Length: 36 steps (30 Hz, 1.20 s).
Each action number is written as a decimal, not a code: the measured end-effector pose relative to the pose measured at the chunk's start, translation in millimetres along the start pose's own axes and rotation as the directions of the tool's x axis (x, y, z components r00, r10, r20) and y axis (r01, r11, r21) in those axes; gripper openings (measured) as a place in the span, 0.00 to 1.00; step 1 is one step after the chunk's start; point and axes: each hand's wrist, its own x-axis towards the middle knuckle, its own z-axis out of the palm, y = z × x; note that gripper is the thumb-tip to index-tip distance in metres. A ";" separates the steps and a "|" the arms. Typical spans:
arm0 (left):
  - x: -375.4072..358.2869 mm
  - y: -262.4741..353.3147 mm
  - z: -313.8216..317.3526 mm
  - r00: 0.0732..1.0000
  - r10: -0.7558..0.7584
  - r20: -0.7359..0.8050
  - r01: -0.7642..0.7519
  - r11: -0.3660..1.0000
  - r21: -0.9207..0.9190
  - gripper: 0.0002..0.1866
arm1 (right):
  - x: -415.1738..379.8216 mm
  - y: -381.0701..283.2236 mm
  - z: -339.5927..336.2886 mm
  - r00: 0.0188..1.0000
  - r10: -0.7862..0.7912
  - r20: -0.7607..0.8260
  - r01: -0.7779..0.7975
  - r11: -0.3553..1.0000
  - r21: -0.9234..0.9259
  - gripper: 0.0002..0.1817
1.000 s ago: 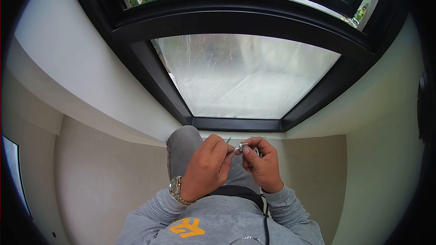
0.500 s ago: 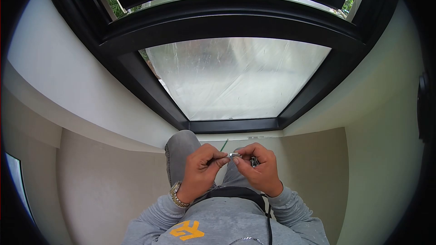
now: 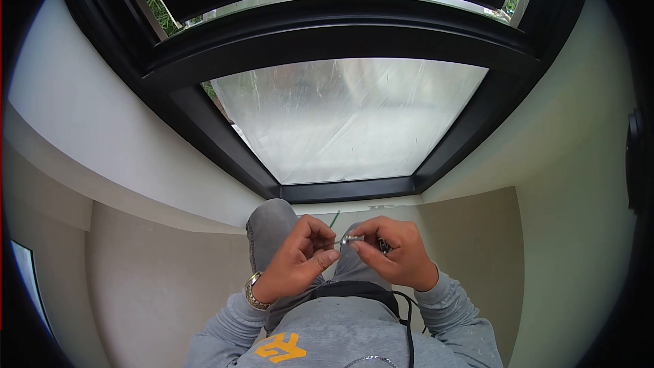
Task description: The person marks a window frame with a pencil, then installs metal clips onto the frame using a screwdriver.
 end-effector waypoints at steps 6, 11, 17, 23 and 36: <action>2.6 -7.9 -2.6 1.000 -0.018 -0.016 0.016 0.997 -0.071 0.07 | -5.7 14.7 15.1 0.957 0.203 -0.206 -0.156 0.962 0.225 0.07; -11.3 -17.0 -10.5 0.974 -0.171 -0.151 0.176 0.984 0.025 0.10 | -16.2 17.2 12.8 0.921 0.302 -0.245 -0.253 0.944 0.213 0.07; -12.0 -28.8 -18.1 0.942 -0.312 -0.123 0.312 0.950 -0.023 0.16 | -17.2 15.9 16.2 0.938 0.220 -0.269 -0.193 0.973 0.124 0.07; -19.1 -50.3 -30.3 0.872 -0.472 0.127 0.479 0.774 -0.414 0.17 | -15.4 13.5 12.8 0.987 0.091 -0.129 -0.091 0.996 0.002 0.08; -12.1 -4.6 -10.7 0.987 -0.152 0.054 0.121 0.916 0.382 0.08 | -9.4 9.3 -3.0 0.982 0.161 -0.103 -0.165 0.986 -0.033 0.08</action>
